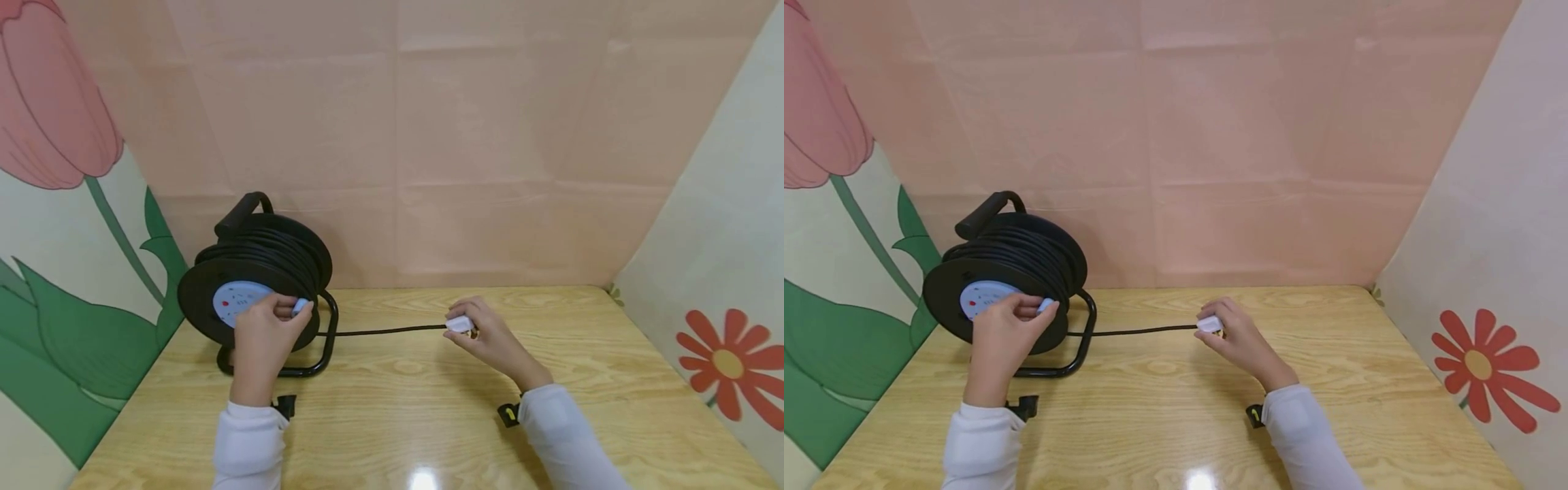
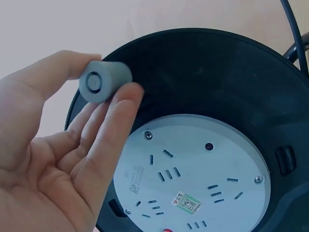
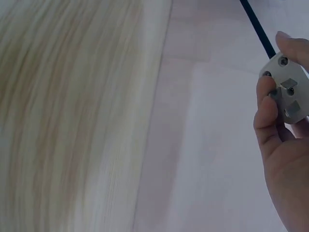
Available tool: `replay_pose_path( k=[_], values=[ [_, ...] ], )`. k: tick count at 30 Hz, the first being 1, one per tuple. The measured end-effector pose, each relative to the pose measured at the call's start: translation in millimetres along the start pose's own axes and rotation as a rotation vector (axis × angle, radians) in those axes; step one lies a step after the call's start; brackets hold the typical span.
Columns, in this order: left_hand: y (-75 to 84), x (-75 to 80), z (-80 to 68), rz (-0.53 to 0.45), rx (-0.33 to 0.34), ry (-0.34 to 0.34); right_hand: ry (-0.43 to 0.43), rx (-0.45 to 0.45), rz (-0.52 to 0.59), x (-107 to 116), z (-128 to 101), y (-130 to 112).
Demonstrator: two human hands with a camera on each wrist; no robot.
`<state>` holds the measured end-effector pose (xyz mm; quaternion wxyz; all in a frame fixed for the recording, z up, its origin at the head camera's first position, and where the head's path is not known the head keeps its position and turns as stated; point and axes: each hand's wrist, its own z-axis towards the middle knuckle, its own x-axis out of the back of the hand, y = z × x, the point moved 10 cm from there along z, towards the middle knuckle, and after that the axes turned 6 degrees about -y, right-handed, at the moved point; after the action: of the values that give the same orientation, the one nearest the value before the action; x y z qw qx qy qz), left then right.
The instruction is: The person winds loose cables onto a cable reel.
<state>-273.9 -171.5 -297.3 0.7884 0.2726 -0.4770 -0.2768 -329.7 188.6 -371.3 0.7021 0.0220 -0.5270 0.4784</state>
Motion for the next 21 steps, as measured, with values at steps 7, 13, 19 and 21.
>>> replay_pose_path(
  k=[7,13,19,21],
  values=[
    [-3.7,-11.5,0.3,0.051,0.011,-0.112,-0.015,-0.013,0.0,-12,8,-2],
    [-12.0,-22.4,0.7,0.063,0.055,-0.219,-0.076,-0.175,0.096,-30,16,5],
    [-22.0,-30.9,1.5,0.074,0.094,-0.316,-0.117,-0.18,0.155,-46,24,2],
    [-25.6,-33.5,1.4,0.082,0.107,-0.345,-0.119,-0.156,0.152,-51,26,1]
  ],
)
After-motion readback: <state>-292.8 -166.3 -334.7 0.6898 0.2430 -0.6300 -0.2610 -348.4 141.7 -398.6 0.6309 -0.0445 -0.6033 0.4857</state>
